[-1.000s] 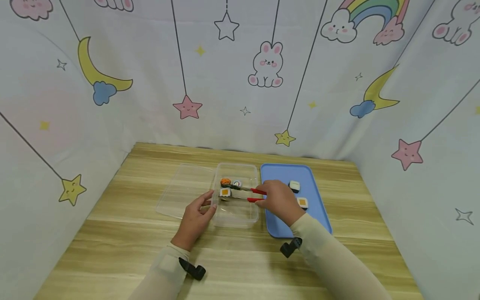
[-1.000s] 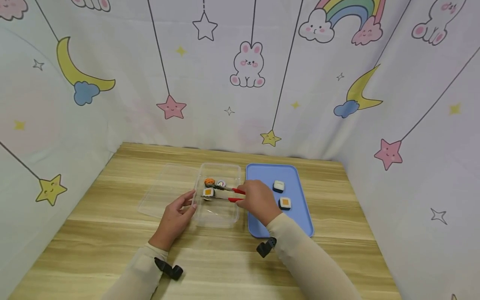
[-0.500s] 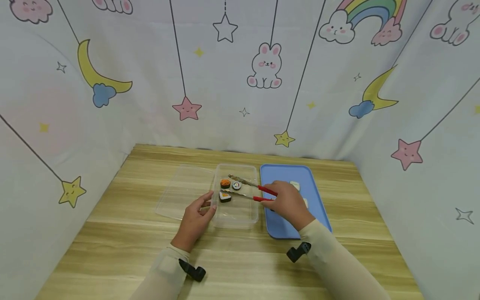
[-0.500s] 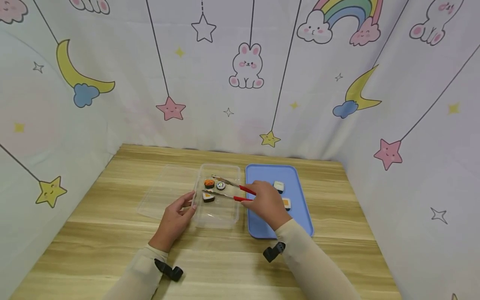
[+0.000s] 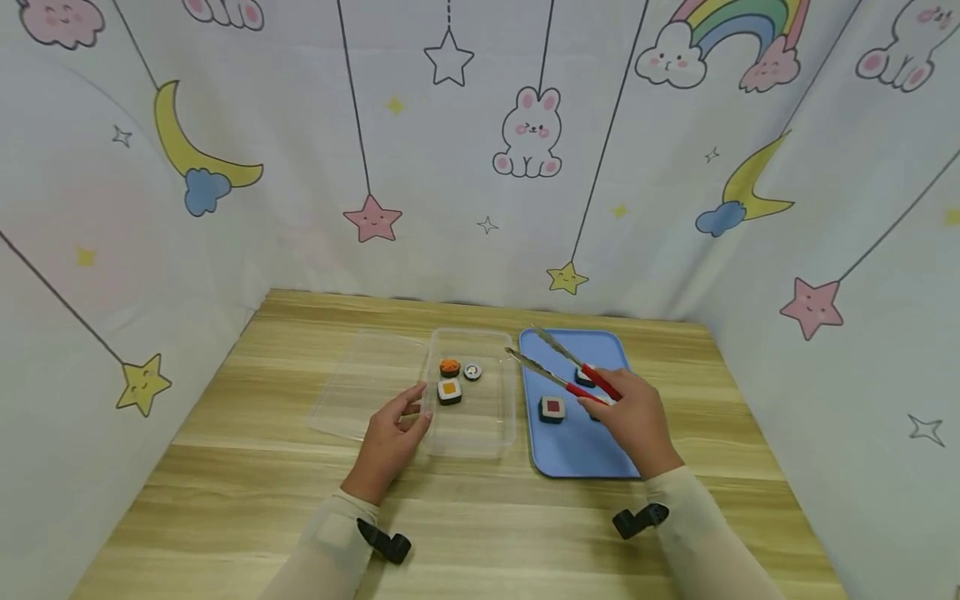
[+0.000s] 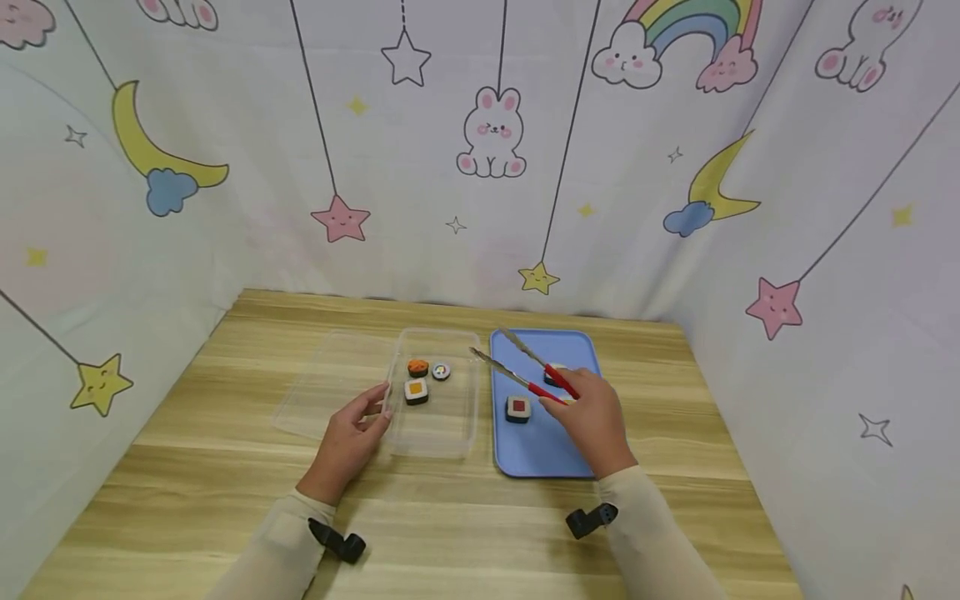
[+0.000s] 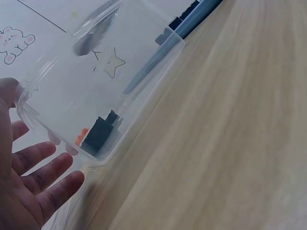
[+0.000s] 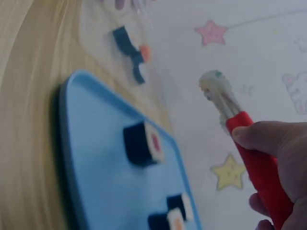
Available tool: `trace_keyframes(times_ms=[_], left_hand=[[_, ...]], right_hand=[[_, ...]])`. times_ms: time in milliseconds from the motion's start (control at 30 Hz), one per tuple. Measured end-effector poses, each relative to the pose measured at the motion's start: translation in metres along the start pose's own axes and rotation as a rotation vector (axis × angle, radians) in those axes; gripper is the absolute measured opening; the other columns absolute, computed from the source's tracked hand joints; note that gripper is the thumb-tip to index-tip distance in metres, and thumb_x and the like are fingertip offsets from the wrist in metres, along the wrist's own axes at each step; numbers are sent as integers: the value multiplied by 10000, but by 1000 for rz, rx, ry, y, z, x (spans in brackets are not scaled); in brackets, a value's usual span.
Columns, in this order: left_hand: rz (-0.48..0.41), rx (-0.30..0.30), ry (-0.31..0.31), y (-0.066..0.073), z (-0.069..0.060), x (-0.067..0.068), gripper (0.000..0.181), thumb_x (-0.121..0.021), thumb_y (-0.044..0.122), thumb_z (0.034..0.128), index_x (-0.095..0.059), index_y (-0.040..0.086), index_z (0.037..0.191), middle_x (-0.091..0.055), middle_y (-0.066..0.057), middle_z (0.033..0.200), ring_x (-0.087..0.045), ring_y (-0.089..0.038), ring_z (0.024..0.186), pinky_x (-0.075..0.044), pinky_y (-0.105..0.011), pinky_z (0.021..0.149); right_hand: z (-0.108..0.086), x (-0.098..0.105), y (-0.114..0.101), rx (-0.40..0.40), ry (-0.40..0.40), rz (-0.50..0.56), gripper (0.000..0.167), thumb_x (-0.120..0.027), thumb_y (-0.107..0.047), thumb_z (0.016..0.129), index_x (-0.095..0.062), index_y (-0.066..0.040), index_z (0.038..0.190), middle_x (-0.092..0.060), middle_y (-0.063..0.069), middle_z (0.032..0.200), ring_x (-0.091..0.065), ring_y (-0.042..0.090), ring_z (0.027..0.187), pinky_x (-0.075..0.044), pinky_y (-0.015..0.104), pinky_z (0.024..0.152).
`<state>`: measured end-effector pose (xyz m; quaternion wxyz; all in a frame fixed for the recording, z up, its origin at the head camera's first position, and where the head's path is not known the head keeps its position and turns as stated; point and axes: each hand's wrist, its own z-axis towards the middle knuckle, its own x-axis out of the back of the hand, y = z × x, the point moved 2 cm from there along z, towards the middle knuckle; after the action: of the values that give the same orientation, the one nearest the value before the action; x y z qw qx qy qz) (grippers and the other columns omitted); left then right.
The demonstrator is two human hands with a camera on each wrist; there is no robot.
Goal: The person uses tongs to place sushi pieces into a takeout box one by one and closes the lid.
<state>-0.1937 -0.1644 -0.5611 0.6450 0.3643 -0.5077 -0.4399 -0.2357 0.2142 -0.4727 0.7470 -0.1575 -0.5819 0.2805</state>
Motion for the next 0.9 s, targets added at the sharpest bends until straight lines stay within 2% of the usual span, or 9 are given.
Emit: trace_keyframes(times_ms=[233, 433, 700, 900], left_hand=[[-1, 10, 3, 0, -2, -1, 526, -701, 196, 1006, -561, 93, 1502, -594, -151, 1460, -654, -299, 1199, -587, -405, 888], [-4, 2, 6, 0, -1, -1, 527, -704, 196, 1004, -562, 94, 1502, -597, -148, 1460, -648, -306, 1211, -581, -432, 908], [6, 31, -11, 1, -2, -1, 528, -684, 241, 1016, -553, 121, 1514, -610, -134, 1438, -658, -265, 1188, -583, -465, 894], [2, 25, -11, 1, -2, -1, 525, -676, 247, 1021, -550, 123, 1516, -600, -134, 1453, -654, -274, 1196, -582, -470, 895]], right_hand=[[-21, 15, 40, -87, 36, -77, 494, -892, -288, 834, -756, -52, 1247, -719, 137, 1030, -590, 288, 857, -508, 387, 698], [-32, 23, 62, -126, 45, -105, 532, -890, -269, 837, -731, -32, 1285, -722, 162, 1092, -613, 313, 888, -514, 414, 728], [-40, 26, 77, -170, 26, -123, 518, -893, -260, 823, -744, -8, 1250, -717, 177, 1032, -602, 301, 827, -486, 391, 699], [-40, 25, 81, -180, 27, -130, 520, -893, -263, 823, -744, 3, 1244, -718, 185, 1035, -608, 308, 823, -495, 406, 705]])
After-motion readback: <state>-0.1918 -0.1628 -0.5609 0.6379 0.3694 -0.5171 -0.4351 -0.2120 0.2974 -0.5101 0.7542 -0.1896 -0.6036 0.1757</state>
